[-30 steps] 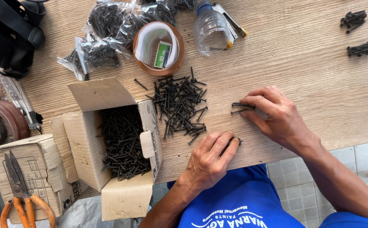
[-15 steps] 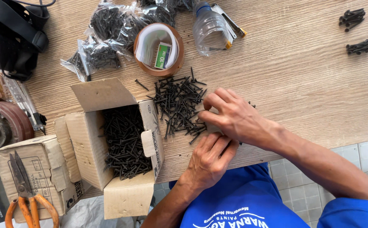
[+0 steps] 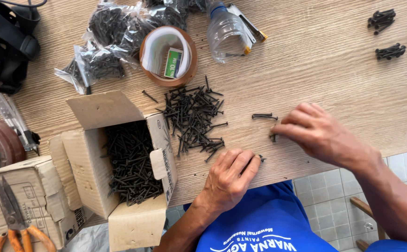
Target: The person sorts black screws from a cardboard box onto a wooden table, arranging them into small piles. The person repeatedly picks up screws and places them in organized groups on the table surface.
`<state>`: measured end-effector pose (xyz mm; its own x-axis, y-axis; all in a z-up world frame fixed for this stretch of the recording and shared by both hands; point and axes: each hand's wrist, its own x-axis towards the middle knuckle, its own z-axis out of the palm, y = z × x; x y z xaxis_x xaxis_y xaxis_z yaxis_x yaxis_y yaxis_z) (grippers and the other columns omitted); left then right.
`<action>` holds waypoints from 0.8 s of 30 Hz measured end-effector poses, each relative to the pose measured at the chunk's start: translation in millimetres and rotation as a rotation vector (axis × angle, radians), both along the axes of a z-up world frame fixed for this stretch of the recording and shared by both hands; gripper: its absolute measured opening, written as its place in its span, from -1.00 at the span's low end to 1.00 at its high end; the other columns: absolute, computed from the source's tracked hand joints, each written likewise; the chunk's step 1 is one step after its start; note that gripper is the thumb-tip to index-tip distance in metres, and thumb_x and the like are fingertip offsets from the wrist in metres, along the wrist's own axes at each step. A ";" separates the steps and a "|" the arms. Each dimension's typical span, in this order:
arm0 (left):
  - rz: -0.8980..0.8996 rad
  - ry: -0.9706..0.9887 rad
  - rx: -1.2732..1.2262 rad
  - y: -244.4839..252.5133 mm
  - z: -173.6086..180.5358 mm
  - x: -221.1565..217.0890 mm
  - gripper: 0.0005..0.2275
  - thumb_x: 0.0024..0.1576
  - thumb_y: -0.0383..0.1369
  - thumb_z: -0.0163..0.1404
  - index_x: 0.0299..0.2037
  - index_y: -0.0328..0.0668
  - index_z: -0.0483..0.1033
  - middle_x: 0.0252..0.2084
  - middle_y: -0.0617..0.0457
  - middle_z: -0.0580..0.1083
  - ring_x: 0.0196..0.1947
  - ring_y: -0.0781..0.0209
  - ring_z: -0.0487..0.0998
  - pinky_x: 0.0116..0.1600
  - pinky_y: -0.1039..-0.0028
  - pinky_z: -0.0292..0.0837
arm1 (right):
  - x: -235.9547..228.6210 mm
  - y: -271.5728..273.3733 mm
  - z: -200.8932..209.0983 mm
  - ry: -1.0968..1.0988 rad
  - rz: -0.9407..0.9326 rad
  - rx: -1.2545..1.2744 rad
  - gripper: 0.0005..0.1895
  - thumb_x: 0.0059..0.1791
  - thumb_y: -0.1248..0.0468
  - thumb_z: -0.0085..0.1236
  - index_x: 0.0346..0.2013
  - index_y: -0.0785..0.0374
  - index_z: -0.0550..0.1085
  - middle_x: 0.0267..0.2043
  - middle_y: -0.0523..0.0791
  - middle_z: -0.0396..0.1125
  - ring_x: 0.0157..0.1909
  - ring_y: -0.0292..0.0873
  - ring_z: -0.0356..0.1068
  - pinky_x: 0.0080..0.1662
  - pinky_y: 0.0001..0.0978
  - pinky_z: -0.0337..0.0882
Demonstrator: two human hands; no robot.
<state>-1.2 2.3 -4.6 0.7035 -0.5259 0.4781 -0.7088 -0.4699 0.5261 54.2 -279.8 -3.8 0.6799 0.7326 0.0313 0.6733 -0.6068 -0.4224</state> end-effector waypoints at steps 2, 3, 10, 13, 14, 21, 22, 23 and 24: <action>-0.001 0.002 0.004 -1.5 0.8 1.2 -0.87 0.38 -0.58 -0.08 -0.05 -0.44 0.57 -0.07 -0.19 0.51 -0.13 -0.10 0.52 -0.05 0.15 0.49 | -5.7 1.2 -1.3 -0.028 -0.005 0.024 -0.71 0.12 0.44 -0.01 0.10 0.17 0.51 -0.05 -0.08 0.38 -0.07 -0.01 0.31 -0.01 -0.11 0.37; 0.002 0.004 0.009 -1.6 1.5 1.2 -0.88 0.38 -0.58 -0.07 -0.05 -0.43 0.57 -0.07 -0.19 0.51 -0.14 -0.08 0.52 -0.05 0.15 0.50 | -9.2 2.5 -2.1 -0.057 -0.007 0.050 -0.72 0.14 0.48 -0.06 0.04 0.13 0.51 -0.07 -0.08 0.34 -0.11 -0.01 0.29 -0.04 -0.11 0.34; 0.003 0.009 0.012 -2.9 3.5 2.1 -0.87 0.38 -0.58 -0.07 -0.06 -0.43 0.57 -0.08 -0.17 0.51 -0.15 -0.07 0.52 -0.05 0.17 0.50 | -21.2 35.3 -4.2 -0.183 -0.255 0.078 -0.84 0.13 0.17 0.23 -0.21 0.18 0.50 -0.06 -0.05 0.32 -0.10 0.05 0.31 0.03 -0.05 0.35; 0.013 0.006 0.024 -3.1 2.1 0.3 -0.88 0.38 -0.57 -0.06 -0.05 -0.42 0.58 -0.08 -0.17 0.52 -0.14 -0.07 0.52 -0.05 0.17 0.51 | -19.4 43.8 -7.0 -0.225 -0.359 0.122 -0.85 0.10 0.25 0.34 -0.21 0.26 0.55 0.03 0.03 0.33 -0.04 0.06 0.30 0.06 -0.06 0.36; 0.013 0.004 0.018 -3.1 3.0 1.0 -0.88 0.38 -0.58 -0.06 -0.06 -0.42 0.58 -0.08 -0.17 0.52 -0.14 -0.06 0.52 -0.05 0.18 0.51 | -16.6 45.2 -7.8 -0.226 -0.361 0.158 -0.89 0.11 0.32 0.33 -0.23 0.24 0.52 -0.05 -0.03 0.39 -0.11 0.03 0.32 0.02 -0.09 0.33; 0.002 0.008 -0.007 -2.4 1.1 1.4 -0.87 0.36 -0.63 -0.07 -0.06 -0.45 0.57 -0.08 -0.20 0.51 -0.15 -0.09 0.53 -0.06 0.15 0.50 | -15.5 49.5 -4.8 -0.137 -0.312 0.288 -0.89 0.12 0.51 0.20 -0.21 0.30 0.46 -0.17 -0.07 0.44 -0.15 -0.04 0.41 0.05 -0.16 0.37; 0.003 0.009 -0.009 -2.3 1.0 1.6 -0.87 0.36 -0.63 -0.07 -0.06 -0.45 0.57 -0.08 -0.20 0.51 -0.15 -0.09 0.53 -0.06 0.15 0.50 | -15.3 51.3 -3.9 -0.136 -0.311 0.286 -0.89 0.12 0.51 0.20 -0.21 0.30 0.46 -0.17 -0.07 0.44 -0.15 -0.04 0.41 0.05 -0.16 0.37; 0.007 0.008 -0.003 -2.3 0.9 1.7 -0.87 0.36 -0.61 -0.07 -0.05 -0.44 0.57 -0.08 -0.19 0.51 -0.15 -0.09 0.52 -0.06 0.15 0.50 | -15.1 53.1 -2.9 -0.130 -0.296 0.300 -0.93 0.13 0.50 0.17 -0.20 0.31 0.47 -0.17 -0.08 0.44 -0.13 -0.04 0.42 0.05 -0.15 0.39; 0.008 0.006 0.004 -1.9 0.9 2.0 -0.87 0.37 -0.60 -0.07 -0.05 -0.43 0.58 -0.07 -0.17 0.51 -0.15 -0.08 0.52 -0.06 0.15 0.49 | -15.1 55.1 -2.0 -0.124 -0.282 0.315 -0.95 0.14 0.48 0.13 -0.20 0.33 0.48 -0.16 -0.08 0.44 -0.12 -0.04 0.42 0.06 -0.15 0.40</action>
